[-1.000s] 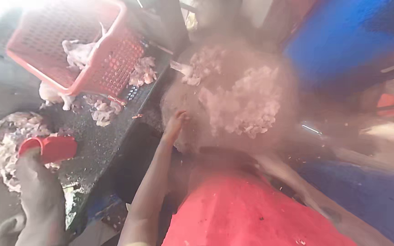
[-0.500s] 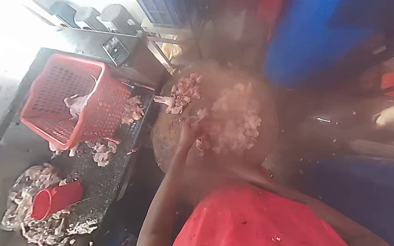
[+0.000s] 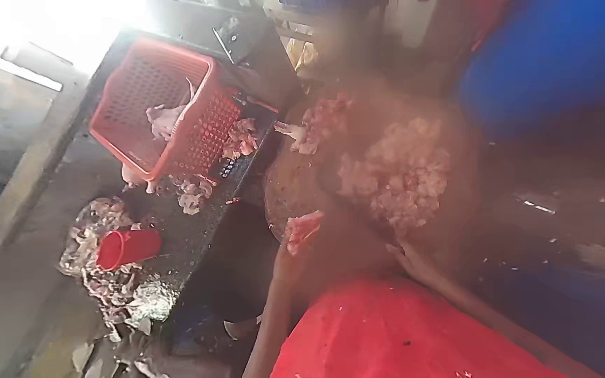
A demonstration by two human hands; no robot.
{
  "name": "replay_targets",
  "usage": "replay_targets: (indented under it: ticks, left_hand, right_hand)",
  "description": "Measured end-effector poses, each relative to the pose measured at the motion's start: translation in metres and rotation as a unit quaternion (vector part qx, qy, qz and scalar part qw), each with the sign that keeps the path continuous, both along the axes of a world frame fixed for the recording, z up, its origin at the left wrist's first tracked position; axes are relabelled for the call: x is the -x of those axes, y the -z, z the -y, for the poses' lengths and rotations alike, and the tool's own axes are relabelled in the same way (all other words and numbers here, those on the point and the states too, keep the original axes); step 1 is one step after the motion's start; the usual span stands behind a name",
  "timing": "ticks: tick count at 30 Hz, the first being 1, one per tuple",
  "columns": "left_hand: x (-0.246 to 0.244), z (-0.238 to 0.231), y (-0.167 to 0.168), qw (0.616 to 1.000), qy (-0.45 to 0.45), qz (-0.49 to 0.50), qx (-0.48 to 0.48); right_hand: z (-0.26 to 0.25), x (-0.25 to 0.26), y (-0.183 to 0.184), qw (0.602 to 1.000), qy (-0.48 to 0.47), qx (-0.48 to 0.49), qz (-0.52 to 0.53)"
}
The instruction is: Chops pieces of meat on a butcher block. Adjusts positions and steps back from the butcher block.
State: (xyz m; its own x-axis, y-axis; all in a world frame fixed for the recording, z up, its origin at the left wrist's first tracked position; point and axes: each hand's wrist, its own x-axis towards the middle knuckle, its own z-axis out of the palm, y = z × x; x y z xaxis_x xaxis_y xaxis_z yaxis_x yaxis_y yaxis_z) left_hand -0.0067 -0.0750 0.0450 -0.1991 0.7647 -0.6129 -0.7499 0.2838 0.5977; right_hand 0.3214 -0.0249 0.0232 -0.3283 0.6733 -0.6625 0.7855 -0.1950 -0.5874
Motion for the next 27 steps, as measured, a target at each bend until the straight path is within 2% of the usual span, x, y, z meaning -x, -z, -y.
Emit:
replay_targets:
  ticks: [3,5,8,9,11,12,15,17,20,22,23,25,27]
  left_hand:
    - [-0.024,0.011,0.041,0.986,0.013,-0.059,0.158]
    - [-0.025,0.020,0.061,0.980,0.042,-0.099,0.166]
    - [-0.020,0.029,0.063,0.980,0.057,-0.129,0.139]
    - [-0.018,0.027,0.062,0.980,0.054,-0.129,0.138]
    - [-0.018,0.024,0.063,0.982,0.051,-0.119,0.140]
    - [-0.018,0.024,0.063,0.982,0.052,-0.114,0.138]
    - [-0.016,0.029,0.066,0.982,0.065,-0.124,0.129]
    - [-0.010,0.035,0.066,0.981,0.068,-0.136,0.122]
    - [-0.002,0.055,0.063,0.980,0.083,-0.129,0.127]
    - [0.002,0.065,0.064,0.978,0.090,-0.127,0.136]
    - [0.006,0.067,0.064,0.977,0.094,-0.131,0.140]
    - [0.015,0.066,0.060,0.969,0.124,-0.166,0.132]
    - [0.031,0.054,0.046,0.939,0.219,-0.251,0.090]
  right_hand:
    - [-0.007,0.020,-0.027,0.998,-0.002,-0.054,-0.046]
    - [-0.008,0.040,-0.056,0.982,0.011,-0.122,-0.147]
    - [-0.005,0.074,-0.093,0.931,-0.004,-0.205,-0.302]
    - [-0.004,0.084,-0.097,0.920,-0.020,-0.231,-0.317]
    - [0.001,0.097,-0.080,0.922,-0.063,-0.289,-0.249]
    - [0.003,0.098,-0.064,0.937,-0.096,-0.278,-0.188]
    - [-0.008,0.101,-0.021,0.984,-0.153,-0.092,-0.017]
    - [-0.014,0.108,-0.026,0.986,-0.145,-0.083,0.028]
    - [-0.004,0.113,-0.050,0.979,-0.122,-0.160,0.003]
    - [0.002,0.115,-0.052,0.968,-0.132,-0.212,-0.029]
    - [0.003,0.115,-0.047,0.970,-0.146,-0.193,-0.029]
    - [0.004,0.113,-0.023,0.986,-0.142,-0.059,-0.057]
    - [0.001,0.101,0.003,0.990,-0.108,0.054,-0.078]
